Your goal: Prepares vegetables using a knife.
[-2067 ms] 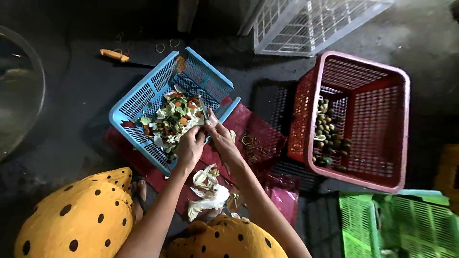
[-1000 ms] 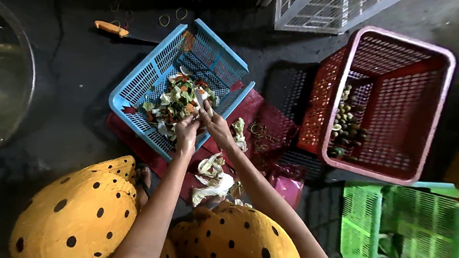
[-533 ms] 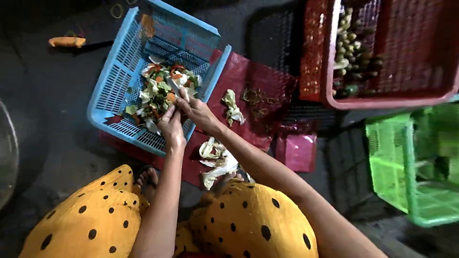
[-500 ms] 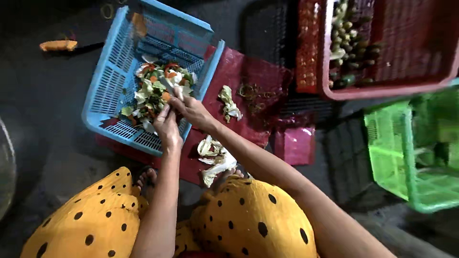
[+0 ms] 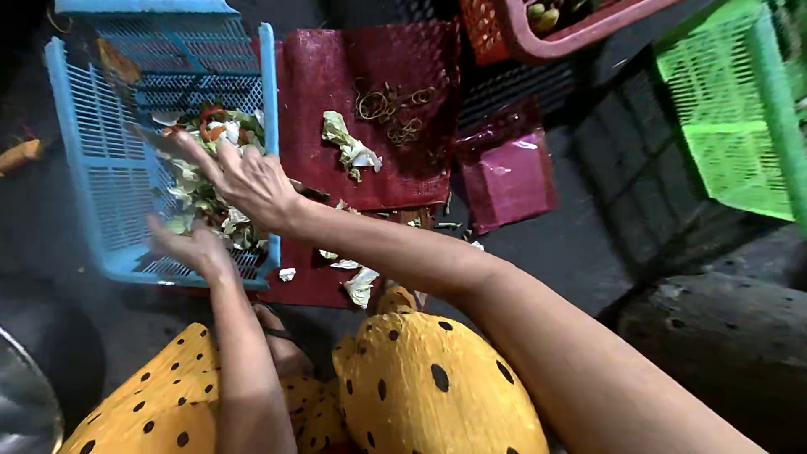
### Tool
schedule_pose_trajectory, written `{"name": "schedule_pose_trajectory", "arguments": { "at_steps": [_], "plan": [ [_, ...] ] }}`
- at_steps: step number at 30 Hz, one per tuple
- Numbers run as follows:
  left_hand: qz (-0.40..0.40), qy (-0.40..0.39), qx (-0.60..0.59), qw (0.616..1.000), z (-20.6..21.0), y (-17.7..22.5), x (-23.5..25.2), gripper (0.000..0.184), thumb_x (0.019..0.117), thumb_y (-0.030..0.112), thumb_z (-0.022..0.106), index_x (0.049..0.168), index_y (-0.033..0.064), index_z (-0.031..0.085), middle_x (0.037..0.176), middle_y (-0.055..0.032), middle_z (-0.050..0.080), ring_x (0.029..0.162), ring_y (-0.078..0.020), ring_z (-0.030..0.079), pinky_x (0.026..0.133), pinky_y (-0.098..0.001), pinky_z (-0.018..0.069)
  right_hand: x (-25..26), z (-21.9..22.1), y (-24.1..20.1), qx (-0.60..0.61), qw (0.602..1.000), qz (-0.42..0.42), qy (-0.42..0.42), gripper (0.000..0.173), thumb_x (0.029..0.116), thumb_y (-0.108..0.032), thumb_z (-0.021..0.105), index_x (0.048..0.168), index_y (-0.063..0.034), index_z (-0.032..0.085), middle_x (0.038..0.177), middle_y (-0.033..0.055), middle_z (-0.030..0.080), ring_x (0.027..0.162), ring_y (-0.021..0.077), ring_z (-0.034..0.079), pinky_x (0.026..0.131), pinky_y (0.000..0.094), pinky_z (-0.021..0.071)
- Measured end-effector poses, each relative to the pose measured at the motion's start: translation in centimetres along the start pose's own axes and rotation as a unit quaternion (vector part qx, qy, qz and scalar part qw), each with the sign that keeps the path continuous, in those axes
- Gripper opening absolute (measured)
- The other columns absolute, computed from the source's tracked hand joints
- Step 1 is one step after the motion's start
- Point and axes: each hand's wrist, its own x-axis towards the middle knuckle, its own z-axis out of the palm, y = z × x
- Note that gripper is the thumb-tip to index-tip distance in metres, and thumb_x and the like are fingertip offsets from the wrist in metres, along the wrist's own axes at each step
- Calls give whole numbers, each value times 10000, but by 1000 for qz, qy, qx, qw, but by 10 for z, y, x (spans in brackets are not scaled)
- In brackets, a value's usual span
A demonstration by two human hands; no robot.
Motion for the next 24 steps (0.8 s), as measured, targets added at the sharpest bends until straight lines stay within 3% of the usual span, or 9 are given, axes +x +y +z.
{"name": "schedule_pose_trajectory", "arguments": {
  "at_steps": [4, 6, 8, 11, 14, 16, 19, 22, 24],
  "plan": [
    [181, 131, 37, 974, 3, 25, -15, 741, 993, 200, 599, 1605, 0, 232, 1670, -259, 144, 1556, -325, 179, 1236, -359, 236, 13, -4, 24, -7, 998, 61, 17, 769, 917, 67, 584, 1615, -135, 334, 1190, 211, 652, 938, 379, 661, 686, 446, 521],
    [283, 96, -6, 954, 16, 63, -34, 637, 959, 79, 594, 1517, -105, 346, 1617, -319, 238, 1478, -321, 335, 1126, -311, 399, 9, -20, 48, 66, 993, 102, 9, 723, 965, 9, 560, 1626, -120, 297, 1231, 220, 629, 939, 357, 685, 735, 459, 571],
    [359, -4, -21, 933, 43, 89, -50, 386, 941, 7, 538, 1297, -140, 564, 1489, -353, 410, 1378, -345, 459, 1097, -358, 438, -2, -45, 80, 136, 978, 155, 8, 781, 931, -74, 613, 1633, -136, 278, 1293, 217, 622, 953, 350, 702, 779, 507, 571],
    [391, -213, 75, 892, 104, 104, -67, 323, 956, 113, 627, 1241, -32, 671, 1463, -298, 495, 1368, -381, 494, 1125, -439, 430, -45, -82, 139, 221, 947, 231, 19, 676, 941, -204, 659, 1569, -133, 418, 1295, 168, 653, 1113, 320, 663, 941, 561, 518],
    [373, -344, 213, 835, 173, 86, -62, 750, 861, 386, 785, 1531, 211, 495, 1698, -237, 115, 1539, -479, 169, 1140, -616, 365, -107, -97, 191, 262, 925, 253, 109, 469, 952, -324, 644, 1351, -83, 594, 1053, 88, 681, 906, 173, 664, 827, 434, 558],
    [349, -377, 284, 810, 201, 75, -53, 825, 837, 381, 790, 1571, 376, 413, 1728, -159, 10, 1552, -490, 68, 1046, -729, 369, -151, -106, 210, 272, 910, 277, 147, 566, 950, -340, 640, 1440, -75, 536, 1130, 88, 672, 928, 130, 658, 837, 377, 559],
    [359, -368, 292, 807, 205, 71, -54, 555, 876, 233, 718, 1419, 252, 610, 1611, -180, 369, 1440, -482, 352, 979, -671, 453, -210, -107, 221, 305, 879, 318, 185, 728, 970, -268, 652, 1597, -70, 341, 1352, 103, 631, 1040, 76, 664, 896, 264, 567],
    [294, -355, 282, 841, 191, 69, -76, 392, 931, 51, 629, 1316, 113, 657, 1319, -218, 608, 1230, -435, 569, 970, -558, 504, -243, -94, 221, 330, 845, 357, 222, 734, 970, -229, 663, 1596, -56, 319, 1186, 54, 661, 752, 28, 603, 632, 205, 518],
    [206, -359, 228, 881, 180, 68, -100, 369, 947, 84, 645, 1316, 80, 636, 1256, -220, 638, 1168, -389, 626, 966, -538, 517, -253, -87, 219, 348, 833, 358, 238, 739, 970, -203, 676, 1593, -45, 312, 1181, 36, 667, 749, 21, 604, 633, 196, 519]
  ]
}}
